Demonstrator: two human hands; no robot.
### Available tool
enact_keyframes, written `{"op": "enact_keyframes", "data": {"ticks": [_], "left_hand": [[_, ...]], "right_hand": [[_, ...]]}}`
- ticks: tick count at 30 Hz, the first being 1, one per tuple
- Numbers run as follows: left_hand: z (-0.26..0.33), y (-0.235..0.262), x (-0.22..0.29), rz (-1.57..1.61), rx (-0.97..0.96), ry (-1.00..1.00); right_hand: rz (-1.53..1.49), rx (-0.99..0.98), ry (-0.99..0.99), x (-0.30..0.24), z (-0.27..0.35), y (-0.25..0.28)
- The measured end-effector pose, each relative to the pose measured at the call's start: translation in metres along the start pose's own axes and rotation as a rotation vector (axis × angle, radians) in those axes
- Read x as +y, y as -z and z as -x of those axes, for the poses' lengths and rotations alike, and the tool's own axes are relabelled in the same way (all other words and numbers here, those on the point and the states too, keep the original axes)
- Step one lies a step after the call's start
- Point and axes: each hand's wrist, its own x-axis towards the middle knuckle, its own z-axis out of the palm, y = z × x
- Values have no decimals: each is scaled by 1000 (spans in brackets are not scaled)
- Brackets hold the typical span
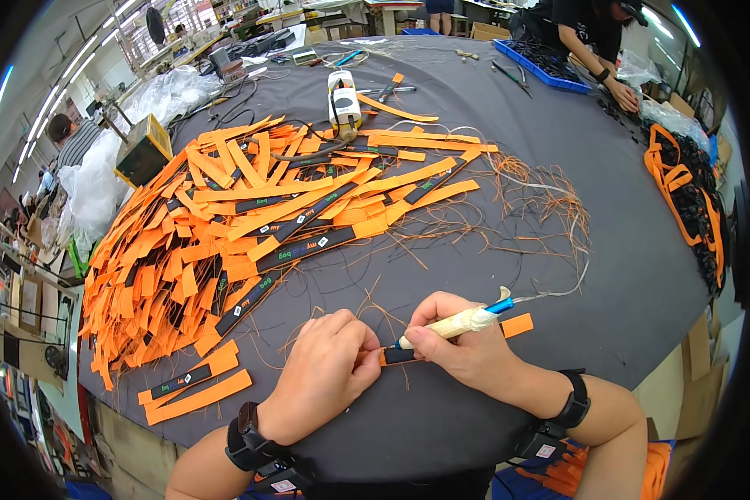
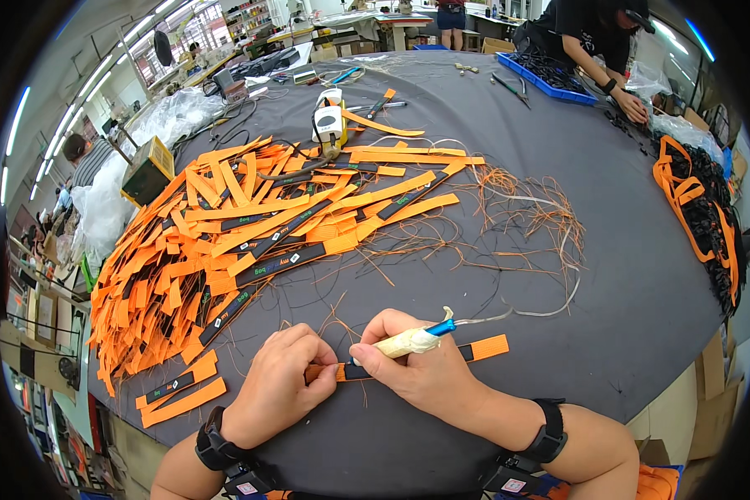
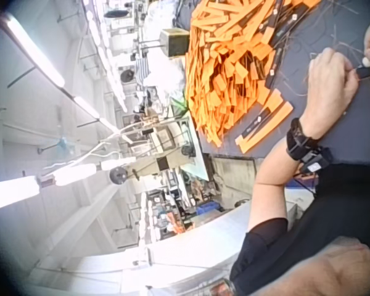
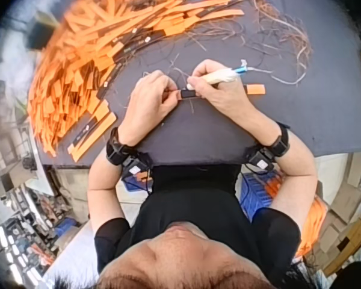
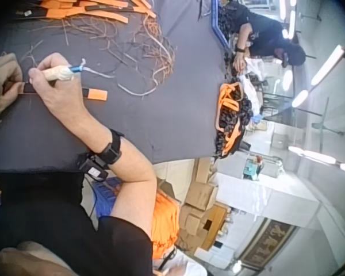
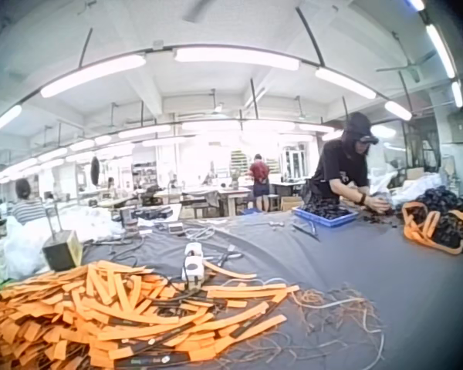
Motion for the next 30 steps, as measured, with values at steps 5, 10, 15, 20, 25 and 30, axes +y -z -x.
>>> {"op": "enact_keyframes", "data": {"ticks": [5, 10, 15, 20, 25, 30], "left_hand": [[0, 0, 0, 14, 6, 5], [0, 0, 0, 23, 19, 9], [-2, 5, -1, -67, 70, 22], [2, 23, 4, -134, 24, 45], [3, 20, 8, -54, -168, -43], [4, 16, 2, -34, -108, -55]], "right_hand": [[13, -3, 6, 1, -1, 0], [31, -3, 17, 1, -1, 0], [22, 27, 23, 5, 0, 1], [-90, 50, -76, -4, 1, 0], [17, 2, -30, -3, 2, 2], [30, -31, 16, -1, 1, 2]]}}
